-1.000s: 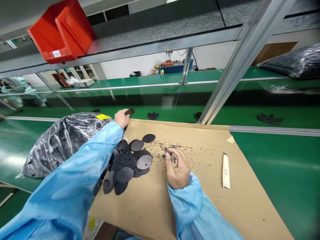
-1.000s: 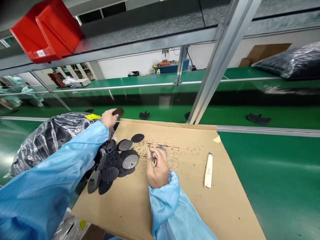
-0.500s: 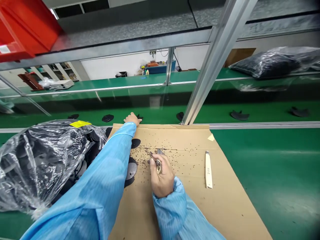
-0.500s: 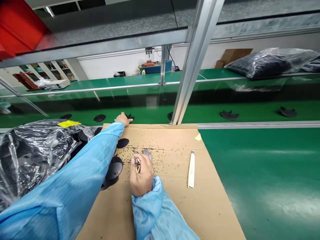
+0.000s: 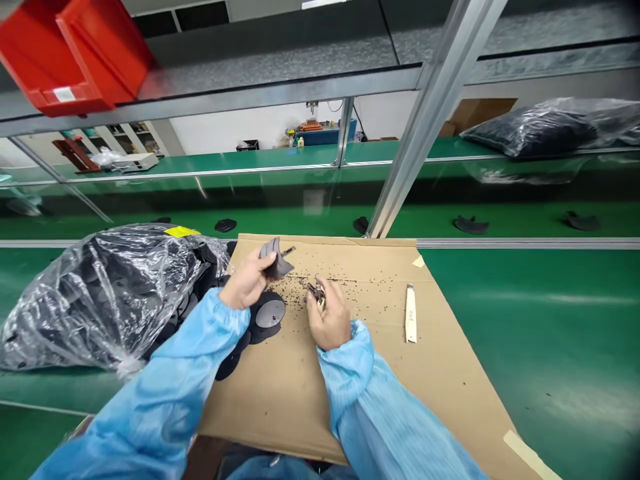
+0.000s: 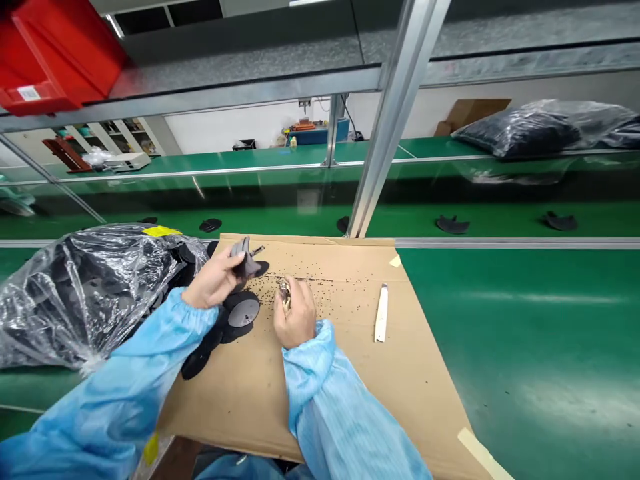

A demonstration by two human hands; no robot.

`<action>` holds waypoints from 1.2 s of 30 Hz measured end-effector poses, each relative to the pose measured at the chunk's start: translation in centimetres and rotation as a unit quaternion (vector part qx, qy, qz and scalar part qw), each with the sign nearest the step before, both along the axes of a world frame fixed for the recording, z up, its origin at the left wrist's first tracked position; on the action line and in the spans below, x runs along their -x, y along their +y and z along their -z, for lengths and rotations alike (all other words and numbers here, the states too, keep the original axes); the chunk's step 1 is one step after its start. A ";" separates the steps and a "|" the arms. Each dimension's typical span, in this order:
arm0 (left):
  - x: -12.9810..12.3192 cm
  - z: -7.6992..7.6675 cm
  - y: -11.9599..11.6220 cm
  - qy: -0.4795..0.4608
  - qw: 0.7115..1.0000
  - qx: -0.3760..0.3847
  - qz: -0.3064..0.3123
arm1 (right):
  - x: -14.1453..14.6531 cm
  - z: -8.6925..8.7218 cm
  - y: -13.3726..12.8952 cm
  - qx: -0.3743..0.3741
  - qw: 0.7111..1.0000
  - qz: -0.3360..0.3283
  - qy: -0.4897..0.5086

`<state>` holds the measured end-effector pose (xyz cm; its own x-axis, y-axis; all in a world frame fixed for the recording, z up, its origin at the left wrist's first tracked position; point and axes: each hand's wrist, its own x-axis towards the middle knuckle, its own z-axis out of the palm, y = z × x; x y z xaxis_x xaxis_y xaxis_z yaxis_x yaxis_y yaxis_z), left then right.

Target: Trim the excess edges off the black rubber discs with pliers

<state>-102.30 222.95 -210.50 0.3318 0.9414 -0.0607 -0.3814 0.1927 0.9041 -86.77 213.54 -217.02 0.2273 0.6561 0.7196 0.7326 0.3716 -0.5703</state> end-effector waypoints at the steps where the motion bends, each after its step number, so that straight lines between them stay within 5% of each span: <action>1: 0.8 0.5 -1.6 -0.020 0.999 0.019 0.019 | 0.1 0.0 -0.1 0.004 1.000 -0.012 -0.024; 5: 1.9 3.3 -4.8 -0.057 0.996 0.032 0.060 | 0.6 0.0 -0.3 0.008 0.994 -0.042 -0.100; 10: 1.6 5.5 -4.5 -0.080 0.994 0.018 0.076 | 0.5 0.3 -0.2 0.011 0.988 -0.045 -0.145; 30: 2.2 5.6 -4.5 -0.087 0.990 0.034 0.110 | 0.3 0.2 -0.3 0.051 0.971 -0.044 -0.228; 36: 2.1 5.8 -4.4 -0.079 0.992 0.015 0.096 | 0.5 0.2 -0.3 0.095 0.975 -0.072 -0.186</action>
<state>-104.35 218.53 -216.28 0.5125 0.8584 -0.0209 -0.4717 0.3018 0.8285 -87.23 213.26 -217.19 -0.1304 0.7919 0.5966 0.8500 0.3991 -0.3439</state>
